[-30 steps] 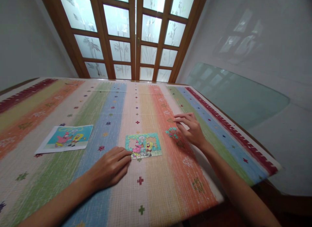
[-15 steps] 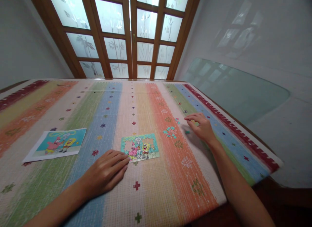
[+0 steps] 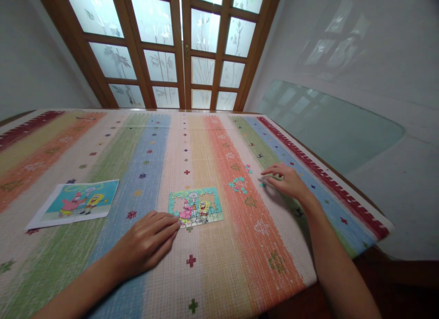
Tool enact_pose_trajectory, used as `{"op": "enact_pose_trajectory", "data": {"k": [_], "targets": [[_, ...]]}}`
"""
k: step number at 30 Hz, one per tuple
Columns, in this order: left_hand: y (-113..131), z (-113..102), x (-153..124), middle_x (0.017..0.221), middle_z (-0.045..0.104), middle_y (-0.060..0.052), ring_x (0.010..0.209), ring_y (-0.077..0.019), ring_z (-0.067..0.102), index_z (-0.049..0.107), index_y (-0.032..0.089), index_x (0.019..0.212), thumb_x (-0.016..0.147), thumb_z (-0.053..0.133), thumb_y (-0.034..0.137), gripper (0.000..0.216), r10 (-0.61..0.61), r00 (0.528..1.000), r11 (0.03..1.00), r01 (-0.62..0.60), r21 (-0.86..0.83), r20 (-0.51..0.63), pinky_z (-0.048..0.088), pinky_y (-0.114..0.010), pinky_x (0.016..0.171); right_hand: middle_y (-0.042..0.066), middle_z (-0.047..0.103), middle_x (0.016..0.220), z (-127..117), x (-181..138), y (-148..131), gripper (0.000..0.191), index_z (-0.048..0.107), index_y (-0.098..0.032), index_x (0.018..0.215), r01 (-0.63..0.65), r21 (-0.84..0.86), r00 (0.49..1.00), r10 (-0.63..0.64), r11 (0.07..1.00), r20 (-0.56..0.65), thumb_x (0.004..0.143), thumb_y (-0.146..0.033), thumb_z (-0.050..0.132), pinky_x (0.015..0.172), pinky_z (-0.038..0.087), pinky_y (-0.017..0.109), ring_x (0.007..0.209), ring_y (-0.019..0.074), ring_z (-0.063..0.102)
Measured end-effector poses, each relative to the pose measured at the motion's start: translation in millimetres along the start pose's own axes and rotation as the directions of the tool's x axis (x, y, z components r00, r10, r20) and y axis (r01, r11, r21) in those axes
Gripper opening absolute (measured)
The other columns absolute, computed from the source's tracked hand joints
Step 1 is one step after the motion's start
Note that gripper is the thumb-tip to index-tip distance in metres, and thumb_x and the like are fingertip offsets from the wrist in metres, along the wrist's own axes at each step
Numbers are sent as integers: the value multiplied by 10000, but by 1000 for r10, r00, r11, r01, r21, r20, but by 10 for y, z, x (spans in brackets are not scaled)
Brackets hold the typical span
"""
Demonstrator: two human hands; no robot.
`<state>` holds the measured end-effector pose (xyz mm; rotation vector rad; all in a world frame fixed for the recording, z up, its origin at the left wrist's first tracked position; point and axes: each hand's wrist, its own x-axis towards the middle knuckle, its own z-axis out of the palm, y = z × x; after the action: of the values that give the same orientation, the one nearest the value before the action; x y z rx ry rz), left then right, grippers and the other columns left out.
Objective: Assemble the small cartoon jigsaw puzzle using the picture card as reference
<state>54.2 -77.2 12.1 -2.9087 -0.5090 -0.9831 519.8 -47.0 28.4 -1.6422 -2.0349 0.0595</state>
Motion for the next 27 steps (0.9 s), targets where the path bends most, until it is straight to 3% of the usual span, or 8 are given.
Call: {"op": "enact_pose_trajectory", "data": {"k": [3, 7, 13, 16, 20, 27], "targets": [[-2, 0, -7, 997, 754, -98, 902, -225, 711, 692, 116, 1144, 1029, 483, 109, 238, -3, 1000, 1000, 3, -2, -6, 597, -383, 787, 86, 759, 973, -32, -18, 7, 156, 808, -266, 880, 12, 23, 984, -15, 1000, 177, 799, -253, 675, 865, 524, 435, 906, 266, 674], [-8, 0, -13, 1007, 758, -99, 909, -226, 717, 697, 117, 1150, 1026, 489, 110, 242, -3, 1000, 1000, 3, -9, 5, 594, -383, 794, 82, 725, 906, -41, -3, 3, 94, 765, -243, 810, -7, 72, 956, -14, 997, 292, 790, -239, 673, 823, 521, 399, 834, 238, 658], [-13, 11, -28, 1018, 757, -102, 918, -228, 717, 697, 119, 1159, 1019, 499, 109, 242, -11, 1000, 1000, 11, -26, 3, 596, -386, 802, 60, 680, 821, -63, 4, -28, 60, 723, -228, 830, -83, 115, 943, 41, 990, 330, 794, -255, 682, 720, 492, 348, 719, 201, 602], [-13, 9, -31, 1015, 755, -103, 915, -229, 716, 698, 114, 1151, 1015, 502, 103, 239, -11, 1000, 999, 11, -32, 0, 601, -386, 797, 39, 671, 752, -47, 17, -124, 97, 686, -227, 848, -149, 247, 939, 59, 958, 338, 832, -322, 680, 655, 481, 328, 662, 187, 591], [-10, 5, -35, 1015, 755, -99, 915, -228, 716, 704, 120, 1154, 1006, 508, 101, 246, -17, 1000, 999, 17, -40, -8, 609, -382, 797, 35, 713, 803, 43, 74, -438, 174, 685, -220, 902, -126, 471, 954, -24, 873, 299, 877, -392, 676, 652, 491, 303, 692, 173, 629], [-8, 18, -42, 1021, 759, -105, 910, -225, 718, 698, 116, 1163, 1016, 497, 106, 249, -13, 1000, 1000, 13, -22, -6, 615, -381, 798, 59, 780, 906, 423, 109, -1187, 122, 798, -219, 936, -154, 611, 903, -140, 776, 405, 880, -249, 694, 750, 536, 322, 806, 183, 699]]}}
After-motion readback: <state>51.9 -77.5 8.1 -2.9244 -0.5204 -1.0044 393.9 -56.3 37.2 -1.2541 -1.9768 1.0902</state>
